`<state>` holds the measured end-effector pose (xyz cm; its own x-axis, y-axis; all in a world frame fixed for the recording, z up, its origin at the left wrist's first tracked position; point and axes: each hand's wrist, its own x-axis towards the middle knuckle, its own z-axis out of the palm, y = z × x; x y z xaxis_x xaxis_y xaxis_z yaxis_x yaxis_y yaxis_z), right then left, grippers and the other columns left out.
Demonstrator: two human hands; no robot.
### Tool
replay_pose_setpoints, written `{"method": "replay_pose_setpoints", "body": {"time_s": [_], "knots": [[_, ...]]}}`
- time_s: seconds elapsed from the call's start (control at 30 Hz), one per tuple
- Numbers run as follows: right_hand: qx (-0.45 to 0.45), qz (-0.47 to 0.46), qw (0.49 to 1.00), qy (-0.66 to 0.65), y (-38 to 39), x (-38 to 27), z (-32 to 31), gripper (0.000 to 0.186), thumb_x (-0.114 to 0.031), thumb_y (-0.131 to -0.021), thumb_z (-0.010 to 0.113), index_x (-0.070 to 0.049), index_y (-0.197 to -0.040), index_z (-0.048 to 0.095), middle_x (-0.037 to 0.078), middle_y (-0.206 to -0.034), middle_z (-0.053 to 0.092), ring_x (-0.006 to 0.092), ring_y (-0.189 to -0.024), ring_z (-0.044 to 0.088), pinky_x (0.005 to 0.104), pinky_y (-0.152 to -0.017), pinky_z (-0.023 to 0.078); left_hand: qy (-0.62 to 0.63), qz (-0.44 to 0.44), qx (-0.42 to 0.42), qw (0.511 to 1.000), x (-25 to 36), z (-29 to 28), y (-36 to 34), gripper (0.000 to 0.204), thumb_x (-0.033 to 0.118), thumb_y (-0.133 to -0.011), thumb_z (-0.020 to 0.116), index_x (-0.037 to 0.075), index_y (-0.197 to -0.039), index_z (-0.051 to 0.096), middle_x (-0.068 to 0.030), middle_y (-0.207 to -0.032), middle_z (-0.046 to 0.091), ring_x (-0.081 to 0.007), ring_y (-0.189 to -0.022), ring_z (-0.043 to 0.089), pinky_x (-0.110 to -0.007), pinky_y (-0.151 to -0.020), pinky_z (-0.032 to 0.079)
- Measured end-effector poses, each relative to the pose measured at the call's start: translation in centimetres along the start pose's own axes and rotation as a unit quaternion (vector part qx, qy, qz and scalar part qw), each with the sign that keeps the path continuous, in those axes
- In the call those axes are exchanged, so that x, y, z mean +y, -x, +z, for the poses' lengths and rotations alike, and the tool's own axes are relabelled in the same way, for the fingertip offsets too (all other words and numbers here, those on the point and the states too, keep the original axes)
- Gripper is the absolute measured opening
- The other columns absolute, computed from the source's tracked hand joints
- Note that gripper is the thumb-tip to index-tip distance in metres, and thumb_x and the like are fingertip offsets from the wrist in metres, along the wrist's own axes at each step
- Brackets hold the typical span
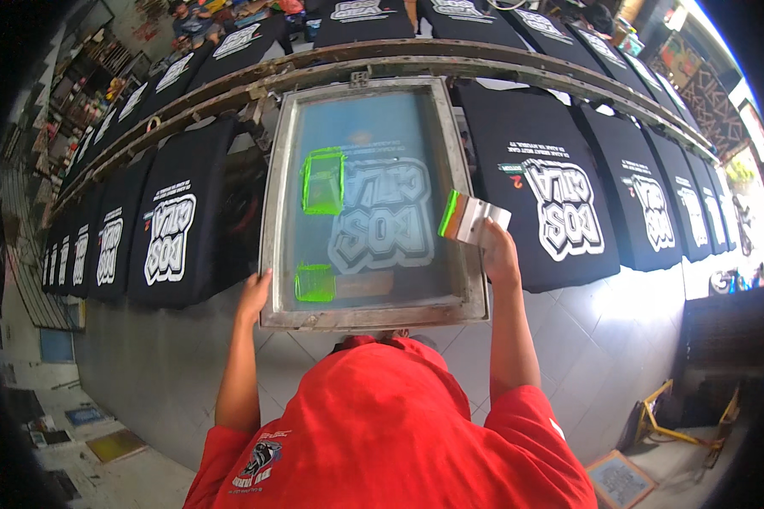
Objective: The person applies green ink to a screen using a squeegee to print designs onto black t-shirts laid out on a printing table.
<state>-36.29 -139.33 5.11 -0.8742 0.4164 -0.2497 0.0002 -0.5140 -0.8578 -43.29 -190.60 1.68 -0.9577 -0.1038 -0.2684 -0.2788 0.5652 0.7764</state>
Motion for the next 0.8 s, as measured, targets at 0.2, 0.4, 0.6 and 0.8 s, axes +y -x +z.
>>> {"method": "replay_pose_setpoints", "body": {"time_s": [0.2,0.4,0.6,0.8], "knots": [[-0.019,0.033,0.994,-0.106,-1.5,1.1,-2.6,0.025,-0.018,-0.087,0.058,-0.005,-0.108,0.059,0.005,-0.102,0.064,0.0190,-0.095,0.061,0.0314,-0.086,0.047,-0.071,0.011,0.068,0.995,2.4,1.1,0.9,0.056,0.047,-0.088,0.053,-0.008,-0.090,0.060,-0.0267,-0.084,0.063,-0.0422,-0.083,0.061,-0.045,-0.072,0.046],[0.024,-0.009,0.995,-0.094,1.6,0.9,-0.7,0.026,-0.016,-0.085,0.061,-0.005,-0.109,0.061,0.004,-0.105,0.063,0.0141,-0.102,0.058,0.0260,-0.088,0.045,-0.102,0.031,0.091,0.990,1.4,-2.9,2.4,0.057,0.048,-0.087,0.054,-0.008,-0.084,0.060,-0.0281,-0.080,0.062,-0.0438,-0.079,0.060,-0.047,-0.068,0.045],[-0.032,-0.019,0.992,-0.118,6.2,3.9,7.9,0.038,-0.024,-0.086,0.060,-0.005,-0.117,0.053,0.007,-0.114,0.059,0.0212,-0.112,0.053,0.0409,-0.103,0.035,-0.025,0.068,0.109,0.991,-1.5,-12.8,2.8,0.044,0.037,-0.090,0.055,-0.006,-0.087,0.060,-0.0224,-0.074,0.062,-0.0346,-0.069,0.061,-0.040,-0.063,0.045],[-0.042,-0.100,0.993,-0.037,9.8,15.1,20.8,0.031,-0.020,-0.087,0.058,-0.001,-0.112,0.056,0.008,-0.106,0.061,0.0182,-0.104,0.056,0.0336,-0.092,0.043,0.032,0.064,0.135,0.988,-11.1,-27.4,0.6,0.040,0.032,-0.092,0.054,-0.007,-0.097,0.061,-0.0144,-0.082,0.065,-0.0184,-0.075,0.057,-0.034,-0.070,0.045]]}}
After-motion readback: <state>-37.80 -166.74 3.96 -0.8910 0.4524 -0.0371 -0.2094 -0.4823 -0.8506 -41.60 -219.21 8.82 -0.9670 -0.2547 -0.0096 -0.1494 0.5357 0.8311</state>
